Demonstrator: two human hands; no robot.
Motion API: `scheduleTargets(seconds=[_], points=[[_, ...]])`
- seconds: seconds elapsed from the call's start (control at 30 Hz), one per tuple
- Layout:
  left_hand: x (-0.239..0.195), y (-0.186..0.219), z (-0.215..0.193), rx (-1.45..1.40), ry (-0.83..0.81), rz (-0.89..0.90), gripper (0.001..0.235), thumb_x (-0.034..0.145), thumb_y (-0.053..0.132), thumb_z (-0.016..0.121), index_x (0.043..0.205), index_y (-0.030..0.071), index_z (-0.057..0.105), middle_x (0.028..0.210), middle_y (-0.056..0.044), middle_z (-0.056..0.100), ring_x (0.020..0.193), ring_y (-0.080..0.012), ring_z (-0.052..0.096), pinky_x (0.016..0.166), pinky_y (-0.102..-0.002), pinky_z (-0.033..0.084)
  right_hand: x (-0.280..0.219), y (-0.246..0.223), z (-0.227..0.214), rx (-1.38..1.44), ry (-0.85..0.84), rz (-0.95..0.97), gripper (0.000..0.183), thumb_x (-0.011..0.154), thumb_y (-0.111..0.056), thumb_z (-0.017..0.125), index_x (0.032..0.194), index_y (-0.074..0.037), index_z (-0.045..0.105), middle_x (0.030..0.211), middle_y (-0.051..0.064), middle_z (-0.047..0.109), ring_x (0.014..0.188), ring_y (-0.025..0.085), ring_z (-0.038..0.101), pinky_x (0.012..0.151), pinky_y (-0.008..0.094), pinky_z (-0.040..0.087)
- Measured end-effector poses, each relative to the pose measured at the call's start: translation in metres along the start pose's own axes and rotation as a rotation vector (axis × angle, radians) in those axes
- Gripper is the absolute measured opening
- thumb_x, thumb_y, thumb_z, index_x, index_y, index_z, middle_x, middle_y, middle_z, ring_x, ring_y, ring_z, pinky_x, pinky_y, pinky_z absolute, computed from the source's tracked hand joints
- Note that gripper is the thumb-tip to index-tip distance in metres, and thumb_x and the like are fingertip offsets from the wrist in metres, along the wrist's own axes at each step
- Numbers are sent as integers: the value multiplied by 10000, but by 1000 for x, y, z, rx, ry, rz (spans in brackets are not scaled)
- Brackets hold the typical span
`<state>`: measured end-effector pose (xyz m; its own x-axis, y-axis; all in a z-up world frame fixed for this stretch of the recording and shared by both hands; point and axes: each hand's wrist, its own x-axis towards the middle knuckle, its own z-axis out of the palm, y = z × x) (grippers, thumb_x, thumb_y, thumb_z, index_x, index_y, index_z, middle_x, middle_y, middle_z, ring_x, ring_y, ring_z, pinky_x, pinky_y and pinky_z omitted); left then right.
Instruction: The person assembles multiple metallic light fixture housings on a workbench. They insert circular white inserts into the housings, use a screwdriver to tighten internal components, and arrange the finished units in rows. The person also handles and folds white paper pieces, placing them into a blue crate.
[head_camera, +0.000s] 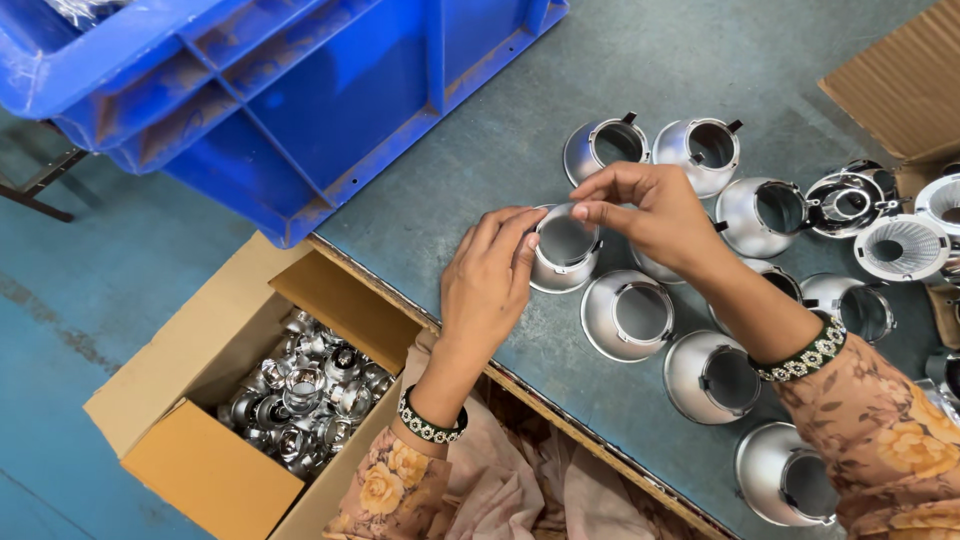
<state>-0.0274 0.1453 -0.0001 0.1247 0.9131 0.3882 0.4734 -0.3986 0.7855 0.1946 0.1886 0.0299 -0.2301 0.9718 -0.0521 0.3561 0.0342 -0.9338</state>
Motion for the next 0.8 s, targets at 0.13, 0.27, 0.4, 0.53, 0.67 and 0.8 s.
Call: scheduleTargets(seconds=[0.13, 0.27, 0.4, 0.53, 0.67, 0.8], points=[[0, 1, -1, -14, -6, -17, 224, 1043, 244, 579, 1224, 190, 699, 1228, -8, 690, 1108, -247, 684, 892, -374, 558, -3, -4, 3, -98, 10, 22, 172, 892, -87, 775, 1039, -3, 746, 860, 25, 730, 800, 68, 656, 714, 242, 520], [-1, 0, -2, -40, -9, -1, 233, 1058, 201, 555, 1245, 177, 692, 1250, -24, 687, 1133, -260, 682, 918, -379, 558, -5, -4, 6, -105, 18, 11, 170, 900, -99, 776, 1040, -7, 747, 845, 24, 722, 778, 73, 651, 712, 240, 525], [-3, -2, -7, -97, -37, 8, 271, 1022, 236, 607, 1269, 152, 682, 1269, -42, 681, 1147, -261, 685, 937, -379, 560, -4, -4, 7, -102, 41, 43, 185, 889, -108, 777, 1042, -8, 746, 856, 20, 725, 795, 63, 655, 706, 236, 531], [-4, -4, -7, -69, -73, 26, 587, 790, 415, 806, 1280, 133, 648, 1259, -51, 657, 1118, -261, 677, 890, -370, 563, -2, -4, 7, -94, 36, 38, 185, 896, -112, 772, 1046, -8, 742, 861, 21, 733, 792, 66, 664, 711, 234, 535], [-5, -6, -3, -9, -88, 93, 794, 665, 418, 887, 1349, 131, 604, 1315, -48, 623, 1157, -272, 661, 918, -369, 563, -3, -2, 7, -104, 45, 51, 188, 897, -114, 774, 1047, -5, 745, 846, 23, 729, 793, 68, 669, 715, 235, 540], [-6, -8, -1, 5, -69, 111, 775, 672, 389, 905, 1339, 133, 604, 1319, -51, 617, 1179, -285, 652, 936, -380, 558, -4, -1, 7, -109, 41, 23, 184, 901, -114, 772, 1045, -4, 741, 842, 19, 727, 782, 67, 663, 708, 233, 534]])
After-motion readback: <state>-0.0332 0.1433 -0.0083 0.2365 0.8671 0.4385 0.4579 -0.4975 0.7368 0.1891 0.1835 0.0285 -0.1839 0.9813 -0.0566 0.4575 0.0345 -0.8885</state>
